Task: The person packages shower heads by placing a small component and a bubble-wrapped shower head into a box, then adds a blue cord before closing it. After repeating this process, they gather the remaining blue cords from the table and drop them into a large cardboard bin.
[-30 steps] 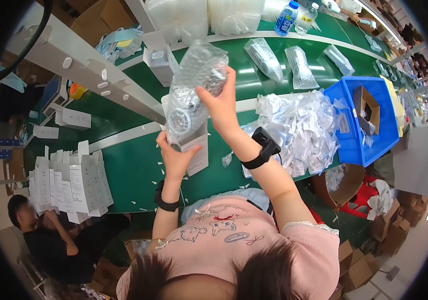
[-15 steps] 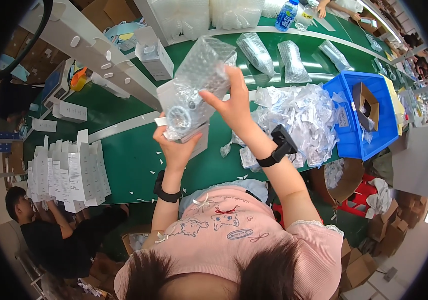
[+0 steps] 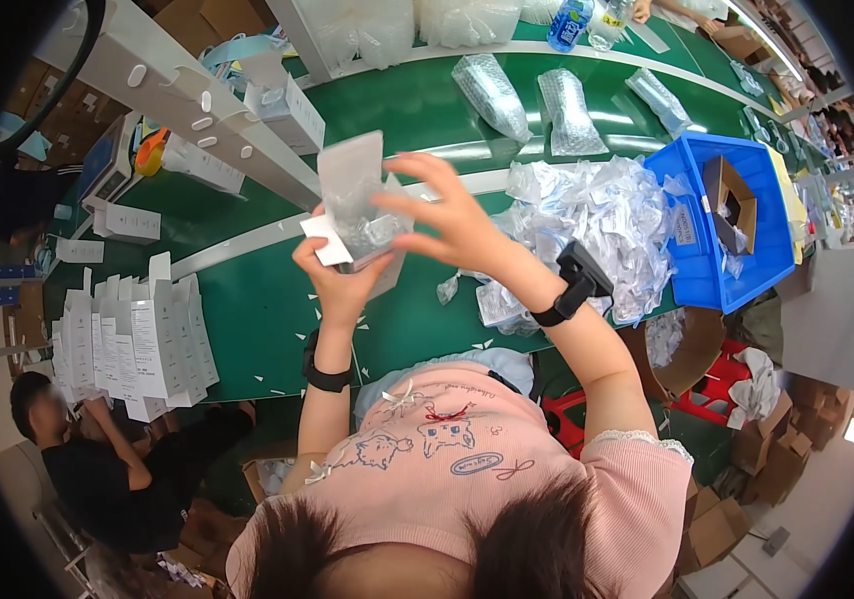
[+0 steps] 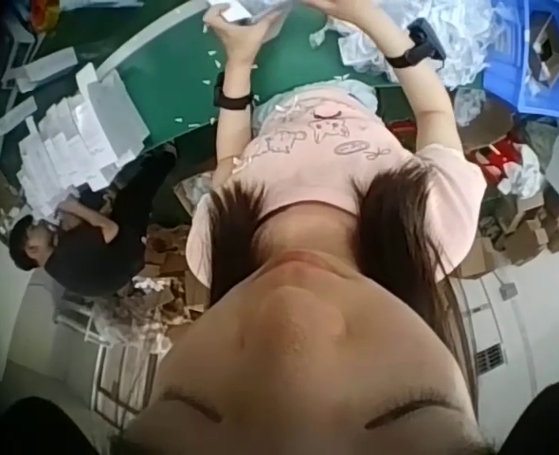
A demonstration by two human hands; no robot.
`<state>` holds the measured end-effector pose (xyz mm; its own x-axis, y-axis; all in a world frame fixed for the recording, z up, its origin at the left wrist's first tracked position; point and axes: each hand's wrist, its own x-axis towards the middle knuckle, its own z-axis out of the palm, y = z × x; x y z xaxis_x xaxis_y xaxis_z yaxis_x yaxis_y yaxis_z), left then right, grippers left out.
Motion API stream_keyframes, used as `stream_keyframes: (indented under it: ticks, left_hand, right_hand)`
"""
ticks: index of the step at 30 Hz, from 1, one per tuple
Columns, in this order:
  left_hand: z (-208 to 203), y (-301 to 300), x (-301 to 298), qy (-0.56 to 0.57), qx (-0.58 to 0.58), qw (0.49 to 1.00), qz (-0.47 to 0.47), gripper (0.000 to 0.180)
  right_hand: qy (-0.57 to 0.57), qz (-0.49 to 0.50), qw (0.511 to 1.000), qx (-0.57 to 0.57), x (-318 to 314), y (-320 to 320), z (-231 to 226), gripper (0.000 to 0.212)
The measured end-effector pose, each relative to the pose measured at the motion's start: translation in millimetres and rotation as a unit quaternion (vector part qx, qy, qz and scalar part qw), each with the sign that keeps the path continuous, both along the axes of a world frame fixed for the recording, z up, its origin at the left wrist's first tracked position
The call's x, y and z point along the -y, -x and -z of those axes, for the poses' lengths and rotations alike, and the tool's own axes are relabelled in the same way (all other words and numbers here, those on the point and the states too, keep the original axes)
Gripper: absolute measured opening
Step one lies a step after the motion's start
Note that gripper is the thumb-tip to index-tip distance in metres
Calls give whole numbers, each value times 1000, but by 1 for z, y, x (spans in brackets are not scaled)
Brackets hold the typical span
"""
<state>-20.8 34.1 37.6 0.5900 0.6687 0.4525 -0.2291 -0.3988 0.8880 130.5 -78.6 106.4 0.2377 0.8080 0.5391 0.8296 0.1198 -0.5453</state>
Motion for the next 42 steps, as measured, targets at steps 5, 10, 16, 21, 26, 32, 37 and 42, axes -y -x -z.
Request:
stream_keyframes:
  ticks: [5, 10, 16, 21, 26, 32, 37, 42]
  left_hand:
    - [36, 30, -3, 39, -171, 982, -70, 72]
    - [28, 42, -13, 6, -201, 979, -42, 69]
    - [-1, 37, -14, -47, -91, 994, -26, 60]
    - [-23, 36, -14, -117, -221, 967, -41, 41]
    - [-24, 32, -18, -57, -234, 970, -37, 32]
    - [-17, 34, -18, -101, -221, 968, -69, 24]
    - [-20, 30, -23, -94, -217, 967, -97, 14]
    - [-20, 27, -29, -68, -209, 967, -130, 15]
  right_hand:
    - [243, 116, 951, 149, 47, -28, 88, 36]
    - [390, 6, 902, 185, 66, -40, 114, 33]
    - [275, -46, 947, -159, 66, -30, 81, 25]
    - [217, 42, 882, -417, 59, -11, 47, 15]
    - [229, 14, 878, -421, 54, -10, 72, 16]
    - [217, 62, 845, -484, 50, -18, 90, 22]
    - [106, 171, 959, -200, 36, -31, 137, 25]
    - [199, 121, 970, 70, 33, -22, 162, 28]
